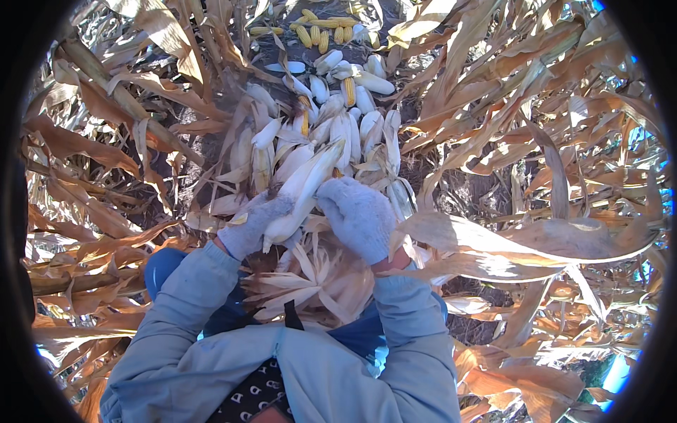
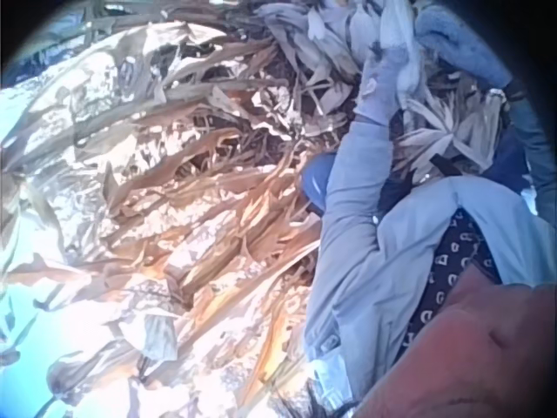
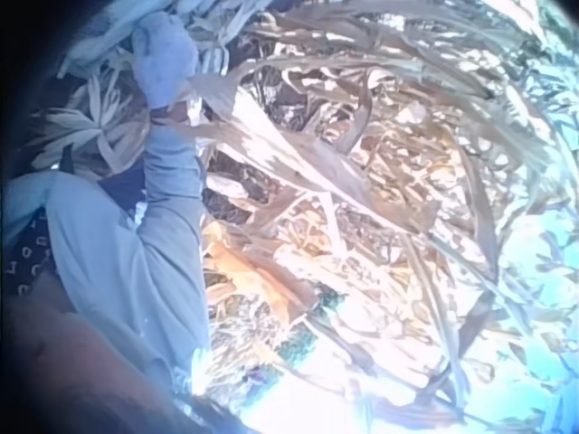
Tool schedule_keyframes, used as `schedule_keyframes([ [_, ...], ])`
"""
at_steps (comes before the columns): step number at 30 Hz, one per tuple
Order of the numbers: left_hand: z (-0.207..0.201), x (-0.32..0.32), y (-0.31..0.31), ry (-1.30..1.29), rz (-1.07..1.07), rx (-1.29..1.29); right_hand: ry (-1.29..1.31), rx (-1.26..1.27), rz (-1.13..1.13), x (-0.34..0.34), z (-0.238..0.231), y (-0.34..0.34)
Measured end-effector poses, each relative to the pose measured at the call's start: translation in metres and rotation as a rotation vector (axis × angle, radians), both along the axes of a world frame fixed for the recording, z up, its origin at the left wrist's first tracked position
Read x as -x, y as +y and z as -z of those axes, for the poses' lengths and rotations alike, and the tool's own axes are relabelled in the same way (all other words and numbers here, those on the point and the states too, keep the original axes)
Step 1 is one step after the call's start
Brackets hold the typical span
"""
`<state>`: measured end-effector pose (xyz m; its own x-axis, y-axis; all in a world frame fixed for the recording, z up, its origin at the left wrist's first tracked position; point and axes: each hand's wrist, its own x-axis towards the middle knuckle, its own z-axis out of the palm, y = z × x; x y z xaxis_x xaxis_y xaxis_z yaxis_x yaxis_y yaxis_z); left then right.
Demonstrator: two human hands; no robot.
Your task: The person sits in a cornfield and repeatedly shucks corn cobs by hand, removing husks and silk. Shucked cobs are placed in a growing pile on the ground while discarded husks accumulate nearby.
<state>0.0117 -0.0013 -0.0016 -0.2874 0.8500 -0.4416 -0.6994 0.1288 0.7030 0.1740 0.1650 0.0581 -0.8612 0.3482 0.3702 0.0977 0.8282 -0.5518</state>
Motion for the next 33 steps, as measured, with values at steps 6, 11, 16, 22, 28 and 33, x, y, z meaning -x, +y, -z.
schedule_keyframes([
  [6, 0.003, 0.005, -0.005, 0.027, 0.212, 0.073, 0.115, -0.021, 0.256, -0.007, 0.013, 0.052],
  [11, 0.009, -0.009, -0.011, -0.219, 0.247, -0.132, 0.292, 0.654, 0.47, -0.002, 0.022, 0.055],
  [16, 0.01, -0.013, 0.004, -0.18, -0.149, -0.168, 0.198, 1.592, 0.059, 0.005, 0.054, 0.007],
  [22, 0.03, -0.013, 0.008, 0.868, -0.173, -0.169, 0.182, 1.624, -0.249, 0.023, 0.045, -0.034],
  [28, -0.014, -0.006, 0.021, 0.368, -0.381, -0.24, -0.222, 0.846, 0.045, 0.012, 0.041, -0.036],
  [33, -0.026, -0.012, 0.026, 0.313, -0.469, -0.113, -0.325, 0.592, 0.138, 0.015, 0.003, -0.062],
])
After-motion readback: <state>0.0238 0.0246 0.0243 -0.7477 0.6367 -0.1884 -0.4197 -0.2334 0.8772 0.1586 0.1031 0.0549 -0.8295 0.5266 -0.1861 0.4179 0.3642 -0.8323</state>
